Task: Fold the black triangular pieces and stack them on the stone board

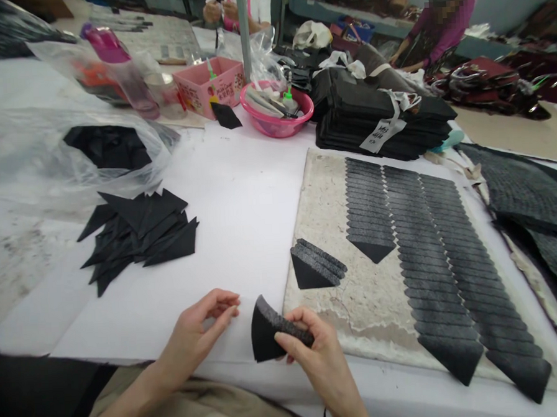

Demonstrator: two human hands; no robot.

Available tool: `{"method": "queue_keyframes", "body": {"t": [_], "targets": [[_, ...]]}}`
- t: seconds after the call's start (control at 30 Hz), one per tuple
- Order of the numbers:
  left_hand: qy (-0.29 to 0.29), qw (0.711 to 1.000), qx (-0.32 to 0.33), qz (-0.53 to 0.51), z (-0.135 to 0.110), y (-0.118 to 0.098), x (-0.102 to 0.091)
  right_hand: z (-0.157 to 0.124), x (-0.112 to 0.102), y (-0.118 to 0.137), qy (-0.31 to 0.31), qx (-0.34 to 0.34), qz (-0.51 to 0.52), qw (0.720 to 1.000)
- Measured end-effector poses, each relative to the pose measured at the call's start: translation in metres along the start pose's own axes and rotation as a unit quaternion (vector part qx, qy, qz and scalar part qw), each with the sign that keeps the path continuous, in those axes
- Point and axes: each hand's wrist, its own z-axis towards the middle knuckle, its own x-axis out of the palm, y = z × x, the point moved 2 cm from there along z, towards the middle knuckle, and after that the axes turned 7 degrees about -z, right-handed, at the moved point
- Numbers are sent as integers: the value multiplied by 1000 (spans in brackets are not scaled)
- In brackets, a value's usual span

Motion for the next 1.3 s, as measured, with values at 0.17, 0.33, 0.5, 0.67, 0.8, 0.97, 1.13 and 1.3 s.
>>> {"method": "queue_keyframes", "body": {"t": [0.17, 0.33, 0.5, 0.67, 0.8, 0.97, 1.13, 1.3], "targets": [[5, 995, 45, 85, -17, 0, -15, -13, 38, -39, -39, 28, -109, 993], [95, 940, 214, 250, -30, -3, 0, -30, 43, -56, -140, -93, -383, 908], [107, 900, 245, 343, -30, 8, 12, -33, 39, -44, -190, -190, -502, 822], [97, 893, 262, 354, -30, 10, 11, -19, 57, -26, -198, -212, -483, 826], [100, 894, 258, 352, -32, 9, 11, -11, 73, -27, -197, -215, -448, 845], [73, 905, 264, 327, -31, 7, 9, -11, 74, -39, -217, -260, -411, 847], [58, 884, 290, 362, -28, 5, 8, -9, 72, -44, -218, -281, -421, 834], [51, 890, 289, 350, -27, 5, 7, -9, 70, -47, -213, -293, -431, 826]]}}
